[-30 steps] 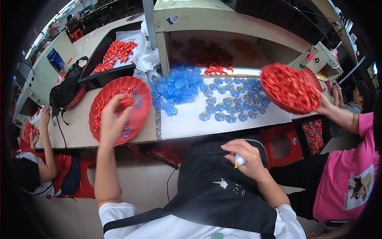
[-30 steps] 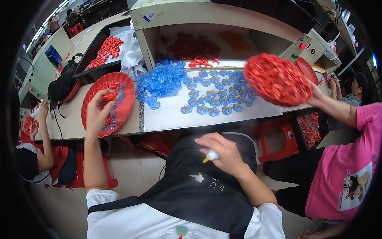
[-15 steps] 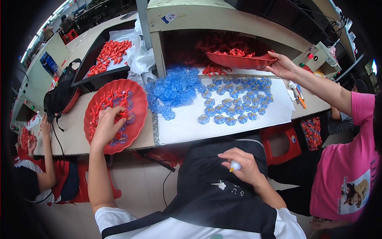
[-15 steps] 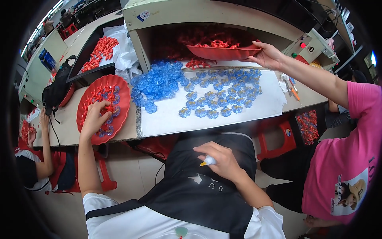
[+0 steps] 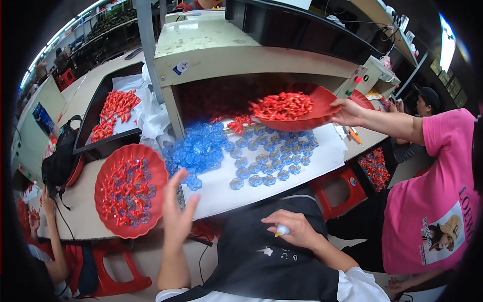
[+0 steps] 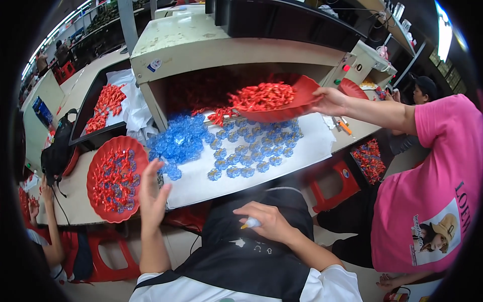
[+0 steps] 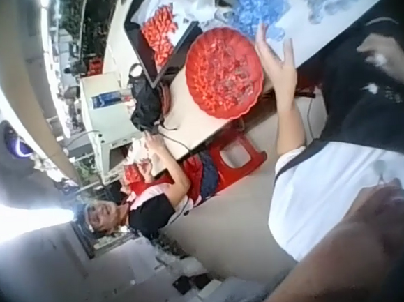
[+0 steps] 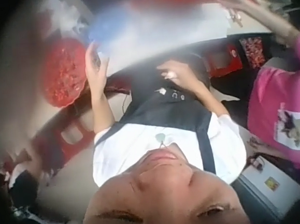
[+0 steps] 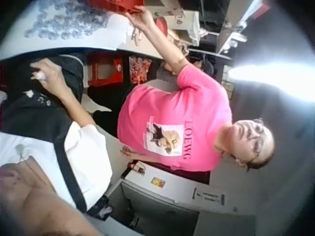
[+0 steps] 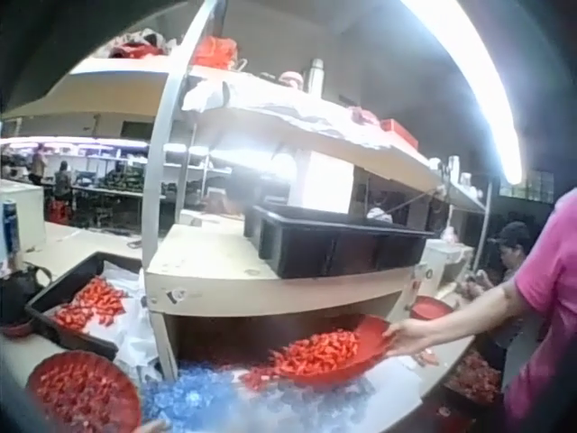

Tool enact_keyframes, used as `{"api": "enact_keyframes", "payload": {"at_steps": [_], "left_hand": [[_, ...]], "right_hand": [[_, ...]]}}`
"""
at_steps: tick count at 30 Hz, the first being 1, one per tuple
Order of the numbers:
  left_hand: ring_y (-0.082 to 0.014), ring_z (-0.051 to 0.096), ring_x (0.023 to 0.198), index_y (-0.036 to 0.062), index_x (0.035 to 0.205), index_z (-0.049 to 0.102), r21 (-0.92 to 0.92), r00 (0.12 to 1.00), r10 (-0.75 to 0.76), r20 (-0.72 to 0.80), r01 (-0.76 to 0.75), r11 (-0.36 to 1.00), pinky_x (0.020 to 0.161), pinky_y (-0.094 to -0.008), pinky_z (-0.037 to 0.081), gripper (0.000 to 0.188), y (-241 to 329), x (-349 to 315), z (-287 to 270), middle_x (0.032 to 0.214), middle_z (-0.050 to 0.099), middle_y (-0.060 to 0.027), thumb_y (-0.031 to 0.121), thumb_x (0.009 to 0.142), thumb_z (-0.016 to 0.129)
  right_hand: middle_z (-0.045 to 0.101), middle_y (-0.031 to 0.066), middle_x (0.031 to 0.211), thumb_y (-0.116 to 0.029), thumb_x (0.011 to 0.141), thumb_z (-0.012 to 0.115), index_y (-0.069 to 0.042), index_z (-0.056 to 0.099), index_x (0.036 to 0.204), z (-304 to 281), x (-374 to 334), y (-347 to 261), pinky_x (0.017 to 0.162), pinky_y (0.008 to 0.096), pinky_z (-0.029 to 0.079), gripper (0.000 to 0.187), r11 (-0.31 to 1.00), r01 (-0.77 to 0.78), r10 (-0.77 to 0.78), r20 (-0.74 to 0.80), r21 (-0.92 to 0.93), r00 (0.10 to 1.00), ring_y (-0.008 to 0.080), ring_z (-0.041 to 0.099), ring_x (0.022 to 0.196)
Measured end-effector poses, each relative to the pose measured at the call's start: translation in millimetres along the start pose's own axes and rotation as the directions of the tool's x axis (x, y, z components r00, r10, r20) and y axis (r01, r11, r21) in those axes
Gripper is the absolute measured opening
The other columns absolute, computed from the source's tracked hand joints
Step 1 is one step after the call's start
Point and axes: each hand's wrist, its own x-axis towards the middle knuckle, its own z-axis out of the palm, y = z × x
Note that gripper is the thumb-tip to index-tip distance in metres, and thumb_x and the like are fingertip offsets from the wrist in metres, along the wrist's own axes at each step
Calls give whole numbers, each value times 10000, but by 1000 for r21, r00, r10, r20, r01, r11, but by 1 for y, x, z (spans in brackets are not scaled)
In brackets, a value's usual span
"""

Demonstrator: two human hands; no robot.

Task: The person assembles small red plastic toy parts by applying glue from a bottle and attaching the parts together.

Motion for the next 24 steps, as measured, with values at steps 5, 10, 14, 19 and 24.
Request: {"api": "enact_keyframes", "payload": {"at_steps": [5, 10, 14, 19, 24], "left_hand": [[-210, 387, 1132, 21, 1243, 325, -563, 922, -246, 301, 379, 734, 972, -323, 249, 537, 2, 16, 51, 1178, 441, -129, 95, 765, 559], [-242, 425, 1087, 34, 1172, 428, -430, 895, -144, 421, 337, 838, 930, -338, 313, 445, -21, 60, 85, 1158, 459, -138, 90, 754, 568], [-323, 453, 973, 67, 1000, 565, 367, 900, 179, 398, -335, 868, 866, -382, 353, 322, -33, 94, 101, 1076, 487, -177, 52, 679, 591], [-277, 475, 901, 73, 877, 594, 715, 839, 417, 350, -527, 460, 870, -396, 333, 181, -64, 128, 128, 902, 525, -137, 81, 716, 513], [-278, 473, 888, 81, 877, 587, 707, 833, 401, 380, -541, 454, 841, -410, 346, 187, -84, 140, 140, 909, 508, -134, 80, 709, 503]], "right_hand": [[586, 98, 855, 4, 679, 628, -33, 570, 956, 1, 1, -1, 655, 290, 480, 285, 999, -32, 32, 30, -13, 999, 243, 588, 769], [580, 94, 857, 17, 663, 634, -41, 565, 968, 4, 2, -3, 653, 292, 481, 319, 997, -57, 57, 11, -45, 998, 240, 586, 765], [592, 97, 836, -28, 701, 634, -32, 586, 930, 9, 10, -8, 640, 285, 474, 235, 998, -51, 52, 16, -27, 999, 232, 588, 743], [589, 101, 833, -24, 701, 632, -30, 584, 928, 12, 10, -11, 651, 293, 474, 232, 999, -40, 41, 34, -26, 999, 241, 584, 756], [589, 100, 831, -21, 701, 631, -30, 584, 928, 12, 9, -10, 649, 290, 474, 232, 997, -63, 64, 28, -43, 998, 237, 584, 750]]}}
